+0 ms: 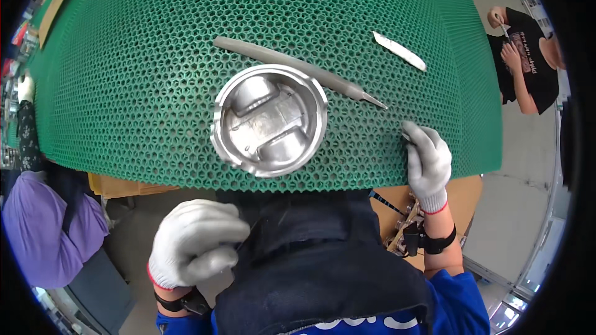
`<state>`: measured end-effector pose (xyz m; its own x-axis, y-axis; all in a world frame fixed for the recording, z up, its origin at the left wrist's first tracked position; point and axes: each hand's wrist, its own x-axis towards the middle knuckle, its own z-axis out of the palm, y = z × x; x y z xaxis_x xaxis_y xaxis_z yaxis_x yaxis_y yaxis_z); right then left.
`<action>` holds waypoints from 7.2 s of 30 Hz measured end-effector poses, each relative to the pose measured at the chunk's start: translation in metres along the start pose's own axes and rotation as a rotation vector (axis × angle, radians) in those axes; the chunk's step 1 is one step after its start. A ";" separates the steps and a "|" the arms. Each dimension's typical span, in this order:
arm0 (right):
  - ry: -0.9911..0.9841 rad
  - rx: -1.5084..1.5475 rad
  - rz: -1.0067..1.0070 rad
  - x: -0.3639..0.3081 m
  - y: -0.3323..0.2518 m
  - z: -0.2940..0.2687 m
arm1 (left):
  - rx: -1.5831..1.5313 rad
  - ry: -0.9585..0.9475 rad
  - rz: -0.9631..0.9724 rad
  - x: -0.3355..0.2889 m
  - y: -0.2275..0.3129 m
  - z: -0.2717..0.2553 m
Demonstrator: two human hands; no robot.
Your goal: Cleaning and deburring metal engine pistons using a small metal pick and a file, then stacking them for transport.
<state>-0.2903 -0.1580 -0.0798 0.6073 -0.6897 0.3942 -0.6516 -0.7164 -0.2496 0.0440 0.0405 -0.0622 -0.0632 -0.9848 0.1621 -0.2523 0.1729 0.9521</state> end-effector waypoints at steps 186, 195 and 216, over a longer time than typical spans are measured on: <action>-0.170 0.478 -0.039 0.042 -0.030 -0.003 | 1.078 -0.128 0.140 0.171 0.038 0.076; -0.342 0.159 -0.214 0.059 -0.025 -0.017 | 1.230 -0.639 -0.088 0.249 0.036 0.062; -0.966 1.149 0.394 0.009 -0.023 -0.043 | 0.303 0.400 -0.051 0.073 -0.016 0.048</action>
<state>-0.2892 -0.1439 -0.0327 0.8338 -0.3271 -0.4448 -0.4229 0.1396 -0.8954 -0.0033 -0.0328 -0.0784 0.3170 -0.9120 0.2604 -0.5178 0.0636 0.8532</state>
